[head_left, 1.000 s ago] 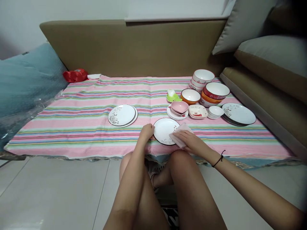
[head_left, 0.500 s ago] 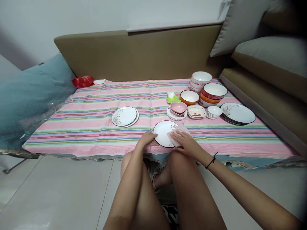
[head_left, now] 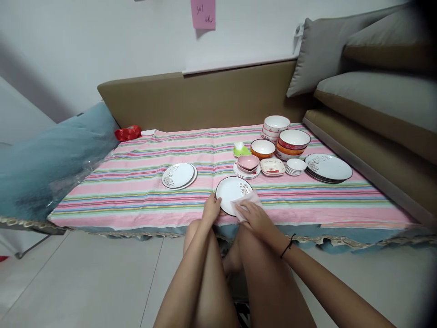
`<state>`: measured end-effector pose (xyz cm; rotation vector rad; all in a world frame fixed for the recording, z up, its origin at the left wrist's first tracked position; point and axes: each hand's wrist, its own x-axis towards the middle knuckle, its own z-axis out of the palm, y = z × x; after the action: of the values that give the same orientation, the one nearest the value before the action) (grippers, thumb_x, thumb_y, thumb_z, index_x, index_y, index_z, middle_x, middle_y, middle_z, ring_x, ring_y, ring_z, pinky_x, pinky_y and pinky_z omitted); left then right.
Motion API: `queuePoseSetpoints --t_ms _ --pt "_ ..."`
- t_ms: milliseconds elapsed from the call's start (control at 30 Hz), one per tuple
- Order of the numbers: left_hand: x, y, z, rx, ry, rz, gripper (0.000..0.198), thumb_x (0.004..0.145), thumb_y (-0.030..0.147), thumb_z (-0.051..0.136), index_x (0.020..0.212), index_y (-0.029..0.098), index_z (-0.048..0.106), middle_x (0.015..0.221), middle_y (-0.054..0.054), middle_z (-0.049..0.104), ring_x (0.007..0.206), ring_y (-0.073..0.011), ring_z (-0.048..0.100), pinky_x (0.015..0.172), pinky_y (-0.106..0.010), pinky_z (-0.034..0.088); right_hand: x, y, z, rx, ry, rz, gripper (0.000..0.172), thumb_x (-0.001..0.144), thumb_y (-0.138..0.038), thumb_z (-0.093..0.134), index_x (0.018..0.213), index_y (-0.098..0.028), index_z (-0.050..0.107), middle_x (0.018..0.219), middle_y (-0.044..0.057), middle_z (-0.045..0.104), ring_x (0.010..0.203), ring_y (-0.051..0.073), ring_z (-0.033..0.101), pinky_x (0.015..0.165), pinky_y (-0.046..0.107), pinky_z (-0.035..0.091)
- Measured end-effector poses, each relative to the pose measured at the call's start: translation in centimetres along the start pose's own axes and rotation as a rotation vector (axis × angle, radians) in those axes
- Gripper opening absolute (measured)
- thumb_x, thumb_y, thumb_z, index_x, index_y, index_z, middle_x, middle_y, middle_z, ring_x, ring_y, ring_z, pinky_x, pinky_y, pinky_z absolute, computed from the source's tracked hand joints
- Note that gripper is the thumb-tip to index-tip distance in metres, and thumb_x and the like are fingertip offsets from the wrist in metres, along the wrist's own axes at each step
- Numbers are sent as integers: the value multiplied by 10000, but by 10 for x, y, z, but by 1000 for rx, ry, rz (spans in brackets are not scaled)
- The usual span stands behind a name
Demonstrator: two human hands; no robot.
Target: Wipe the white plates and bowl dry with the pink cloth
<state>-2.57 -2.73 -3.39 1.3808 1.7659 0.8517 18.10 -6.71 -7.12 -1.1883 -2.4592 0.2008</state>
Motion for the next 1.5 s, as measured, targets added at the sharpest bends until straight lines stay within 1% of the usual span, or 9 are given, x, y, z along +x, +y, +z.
queuePoseSetpoints --t_ms 233,400,533,700,833,1033,1200,1400,1500 --pt "5 -3 22 -155 205 17 109 854 237 547 898 185 632 886 -74 693 855 -221 619 817 -334 460 -1 4 3 -50 57 171 594 920 -386 604 1427 -91 511 1422 205 520 1291 361 467 1084 514 409" --pt "11 -9 38 -504 199 -29 404 634 90 627 1030 165 643 1004 -66 703 909 -208 626 847 -317 476 3 5 10 49 -5 134 641 934 -308 527 1527 -128 364 1571 131 375 1444 328 317 1171 519 289" --pt "16 -13 43 -645 187 -39 485 551 61 587 1019 162 666 997 -60 712 930 -221 635 878 -341 480 6 10 8 93 -34 106 674 938 -401 534 1543 -180 336 1610 123 296 1495 322 227 1179 558 237" --pt "19 -16 44 -676 204 -89 490 517 63 570 982 164 684 980 -63 723 929 -238 640 880 -363 486 13 30 -3 134 127 66 555 969 -473 489 1438 -176 493 1527 154 434 1432 323 345 1147 546 299" --pt "19 -16 44 -630 226 -102 481 503 55 562 951 162 703 1005 -77 729 967 -261 641 886 -370 487 24 64 -19 107 294 282 376 955 -304 469 1250 -137 631 1263 171 626 1185 307 540 1046 488 405" --pt "16 -16 43 -617 219 -112 458 515 69 566 941 169 702 977 -58 726 947 -252 639 879 -367 494 48 83 -40 63 68 216 141 857 -315 660 902 -187 698 1012 100 632 1011 276 546 894 384 446" --pt "17 -17 44 -591 219 -119 471 512 75 565 953 165 707 994 -70 719 954 -261 636 886 -377 492 53 70 -55 -76 -19 67 120 886 -181 639 993 -158 691 989 98 673 990 259 567 876 356 415" --pt "18 -15 43 -583 210 -115 480 511 78 558 959 173 703 1001 -63 721 952 -255 635 881 -369 488 55 66 -63 -186 -93 148 124 882 -235 683 971 -157 719 1062 118 654 1029 274 562 843 359 410" --pt "18 -13 41 -588 208 -129 450 503 73 556 920 169 695 954 -57 719 906 -249 635 842 -358 494 55 62 -67 -233 -87 80 111 908 -206 631 904 -156 730 1015 122 656 1000 270 560 849 368 402"
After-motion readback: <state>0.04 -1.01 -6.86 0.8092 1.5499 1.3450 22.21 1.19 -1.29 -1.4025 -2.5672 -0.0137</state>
